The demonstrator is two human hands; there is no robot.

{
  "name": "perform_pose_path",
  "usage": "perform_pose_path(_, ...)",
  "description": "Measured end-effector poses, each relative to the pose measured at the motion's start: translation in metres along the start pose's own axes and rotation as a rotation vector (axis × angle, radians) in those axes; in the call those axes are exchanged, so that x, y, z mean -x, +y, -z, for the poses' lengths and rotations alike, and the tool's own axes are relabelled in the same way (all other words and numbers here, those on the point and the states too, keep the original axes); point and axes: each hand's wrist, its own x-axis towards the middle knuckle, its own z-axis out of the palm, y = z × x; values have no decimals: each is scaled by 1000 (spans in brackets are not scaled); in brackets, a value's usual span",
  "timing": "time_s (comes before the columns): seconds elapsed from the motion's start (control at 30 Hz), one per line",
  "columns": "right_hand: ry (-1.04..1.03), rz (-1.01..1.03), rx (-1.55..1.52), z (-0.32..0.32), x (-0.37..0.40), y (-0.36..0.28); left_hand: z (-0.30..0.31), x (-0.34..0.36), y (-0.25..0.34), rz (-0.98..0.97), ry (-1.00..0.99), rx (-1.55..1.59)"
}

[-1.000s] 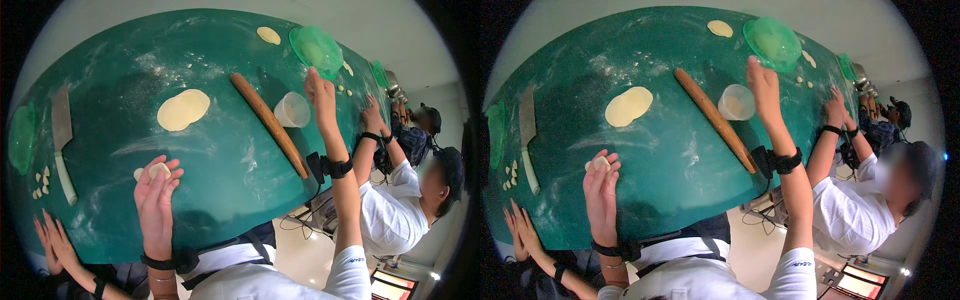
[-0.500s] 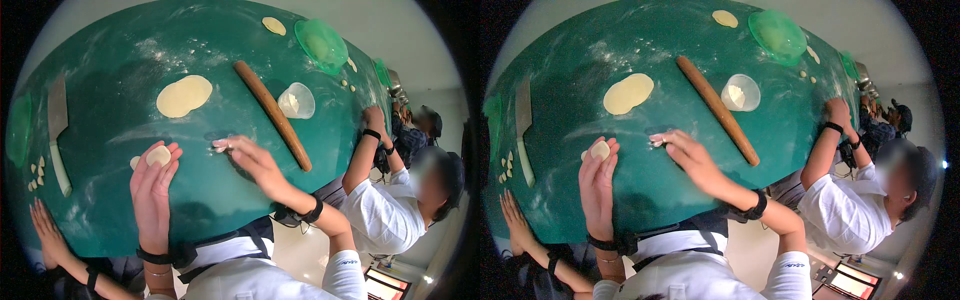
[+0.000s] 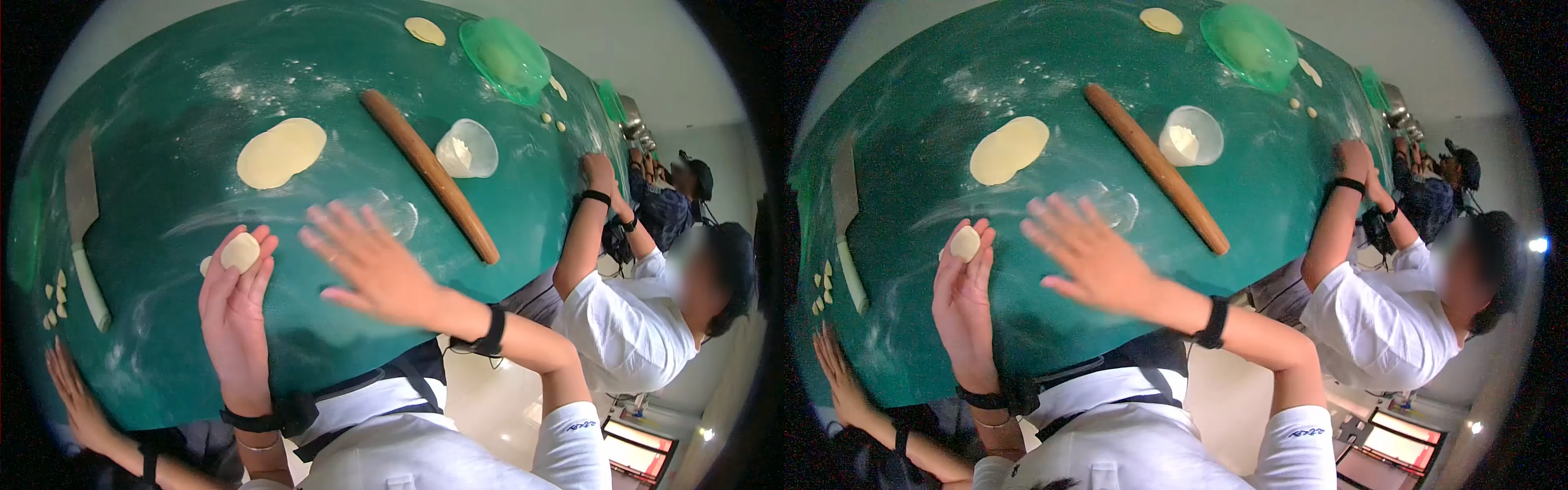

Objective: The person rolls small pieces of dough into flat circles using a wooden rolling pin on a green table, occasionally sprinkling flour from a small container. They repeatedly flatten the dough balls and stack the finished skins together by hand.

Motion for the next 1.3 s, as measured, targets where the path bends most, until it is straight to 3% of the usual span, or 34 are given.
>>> perform_pose_path(0.17, -85, 99, -98, -15, 12, -30, 2, -1, -1, 0, -47, 92)
perform_pose_path(0.33, -95, -110, 93, 12, 57, 10, -2, 1, 0, 25, -25, 113)
perform_pose_path(0.47, -53, -205, 131, 26, 35, 28, -7, 2, 1, -25, -50, 67)
perform_pose_path(0.57, 73, -121, 52, 1, -3, 12, -8, 1, 1, -60, -32, 122)
perform_pose_path(0.67, 49, 53, -85, -23, -17, -30, -4, 1, 0, -86, -71, 155)
perform_pose_path(0.77, -27, 90, -115, -30, -2, -45, -10, 2, -1, -108, -13, -12)
perform_pose_path(0.97, -78, -91, 69, 13, 54, -1, -14, 4, 2, -56, -28, 30)
perform_pose_path(1.17, 125, -150, -21, 59, 74, 25, -11, 3, -3, -110, 2, -53)
perform_pose_path(1.2, 277, -179, 27, 66, 75, 25, -11, 3, -3, -104, 6, -41)
perform_pose_path(1.3, 411, -419, 233, 70, 86, 37, -9, 1, -3, -91, 7, -2)
